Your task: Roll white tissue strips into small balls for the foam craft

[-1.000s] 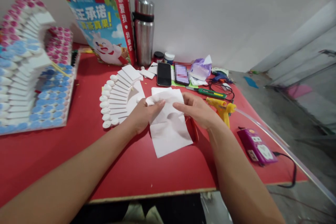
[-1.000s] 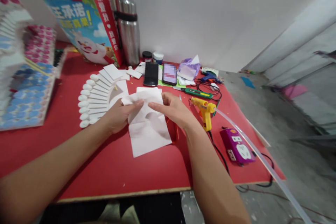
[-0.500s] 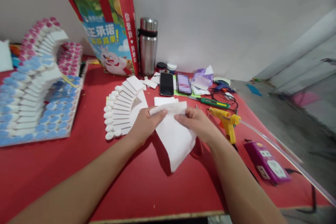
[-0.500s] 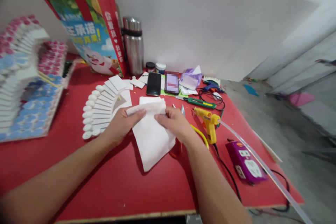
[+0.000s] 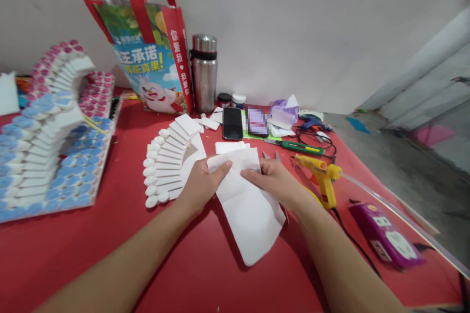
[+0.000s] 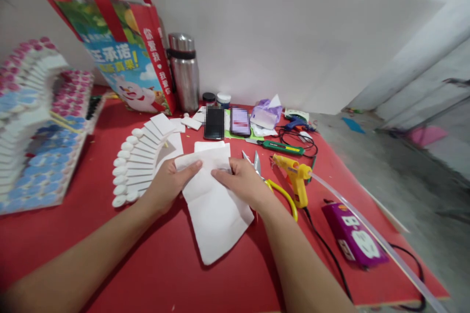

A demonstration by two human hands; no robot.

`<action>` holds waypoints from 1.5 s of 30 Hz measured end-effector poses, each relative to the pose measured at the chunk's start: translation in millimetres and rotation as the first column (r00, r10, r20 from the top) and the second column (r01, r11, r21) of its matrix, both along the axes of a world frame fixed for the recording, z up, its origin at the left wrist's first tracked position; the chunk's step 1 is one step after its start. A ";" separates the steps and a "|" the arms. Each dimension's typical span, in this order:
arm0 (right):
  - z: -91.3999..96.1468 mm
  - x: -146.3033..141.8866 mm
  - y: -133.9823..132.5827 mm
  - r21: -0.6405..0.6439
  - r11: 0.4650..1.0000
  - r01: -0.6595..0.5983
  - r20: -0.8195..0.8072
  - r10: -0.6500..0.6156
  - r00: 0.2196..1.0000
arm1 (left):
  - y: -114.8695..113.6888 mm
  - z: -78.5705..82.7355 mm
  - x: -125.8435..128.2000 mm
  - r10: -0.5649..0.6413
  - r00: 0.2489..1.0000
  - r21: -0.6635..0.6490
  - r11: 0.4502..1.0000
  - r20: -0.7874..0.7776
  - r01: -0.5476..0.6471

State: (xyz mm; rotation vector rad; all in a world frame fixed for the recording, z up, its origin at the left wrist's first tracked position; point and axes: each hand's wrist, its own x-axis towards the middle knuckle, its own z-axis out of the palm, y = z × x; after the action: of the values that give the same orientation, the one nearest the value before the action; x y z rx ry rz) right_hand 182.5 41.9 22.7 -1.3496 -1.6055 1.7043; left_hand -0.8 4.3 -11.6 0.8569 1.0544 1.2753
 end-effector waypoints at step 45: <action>-1.4 -4.1 -3.0 0.094 0.989 0.112 -0.024 -0.110 0.994 | 3.1 -1.8 -4.3 -0.105 0.994 -0.002 0.995 -0.021 0.105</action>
State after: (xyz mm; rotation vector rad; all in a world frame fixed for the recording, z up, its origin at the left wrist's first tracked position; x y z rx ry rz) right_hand 178.4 38.9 21.3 -1.3465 -1.5511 1.5509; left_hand -5.1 7.4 -13.4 0.9144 1.0133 1.1802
